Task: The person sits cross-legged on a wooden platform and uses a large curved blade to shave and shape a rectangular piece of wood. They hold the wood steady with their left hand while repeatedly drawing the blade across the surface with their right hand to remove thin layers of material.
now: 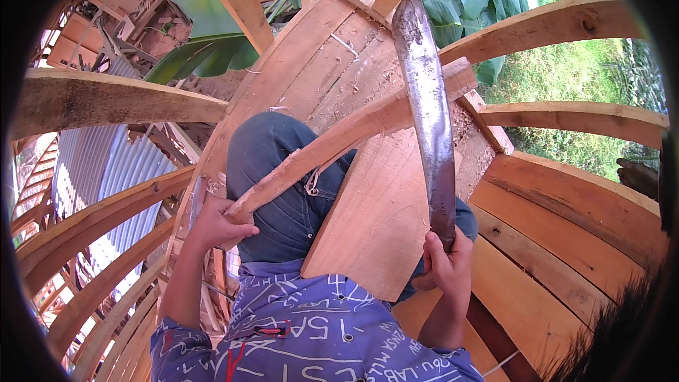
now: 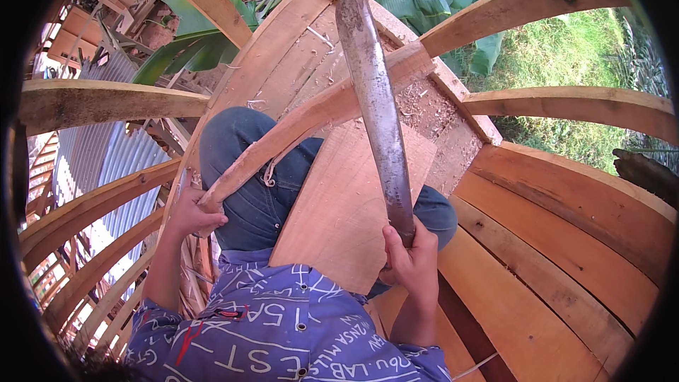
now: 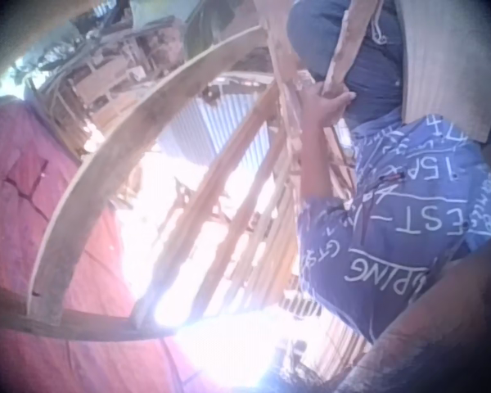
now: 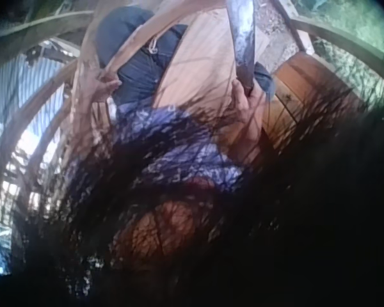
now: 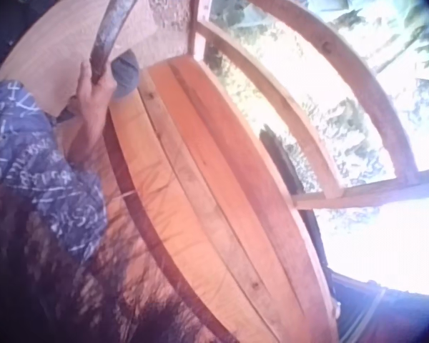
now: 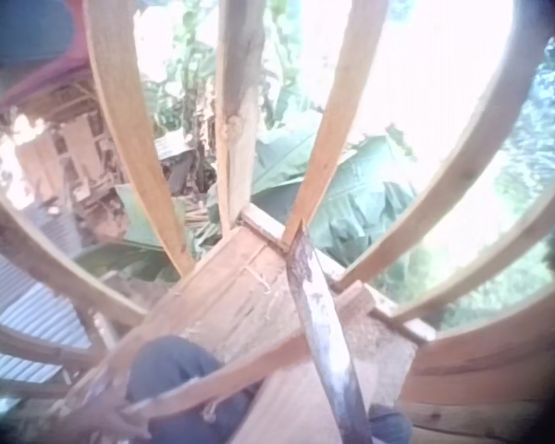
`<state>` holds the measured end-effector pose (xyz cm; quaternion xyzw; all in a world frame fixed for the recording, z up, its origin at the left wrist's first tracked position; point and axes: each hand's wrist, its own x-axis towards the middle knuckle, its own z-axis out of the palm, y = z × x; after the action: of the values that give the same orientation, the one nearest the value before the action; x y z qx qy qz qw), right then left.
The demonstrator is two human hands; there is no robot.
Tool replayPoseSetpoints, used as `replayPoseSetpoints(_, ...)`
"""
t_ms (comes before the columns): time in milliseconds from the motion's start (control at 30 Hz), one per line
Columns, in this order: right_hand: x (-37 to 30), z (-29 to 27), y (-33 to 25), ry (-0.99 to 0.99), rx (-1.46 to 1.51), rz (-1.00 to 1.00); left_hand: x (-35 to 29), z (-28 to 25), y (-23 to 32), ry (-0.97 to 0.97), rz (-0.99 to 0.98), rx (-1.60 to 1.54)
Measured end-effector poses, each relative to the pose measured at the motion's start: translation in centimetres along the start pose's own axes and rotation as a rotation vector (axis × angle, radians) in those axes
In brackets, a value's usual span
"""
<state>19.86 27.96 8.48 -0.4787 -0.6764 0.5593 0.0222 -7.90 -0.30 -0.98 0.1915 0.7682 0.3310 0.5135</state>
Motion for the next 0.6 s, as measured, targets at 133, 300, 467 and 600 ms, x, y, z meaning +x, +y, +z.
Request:
replayPoseSetpoints(133,0.1,0.3,0.0,0.054,0.148,-0.016,0.1,0.0,-1.2,0.040,0.060,0.237)
replayPoseSetpoints(300,0.0,0.3,0.1,-0.069,-0.034,-0.003,-0.2,0.4,-0.8,0.071,0.011,0.050)
replayPoseSetpoints(467,0.2,-0.1,-0.4,0.018,0.120,-0.024,0.0,0.2,-0.4,0.019,-0.061,0.096)
replayPoseSetpoints(600,-0.1,0.1,-0.2,-0.074,-0.064,0.022,-0.1,0.1,-0.6,0.015,-0.048,0.024)
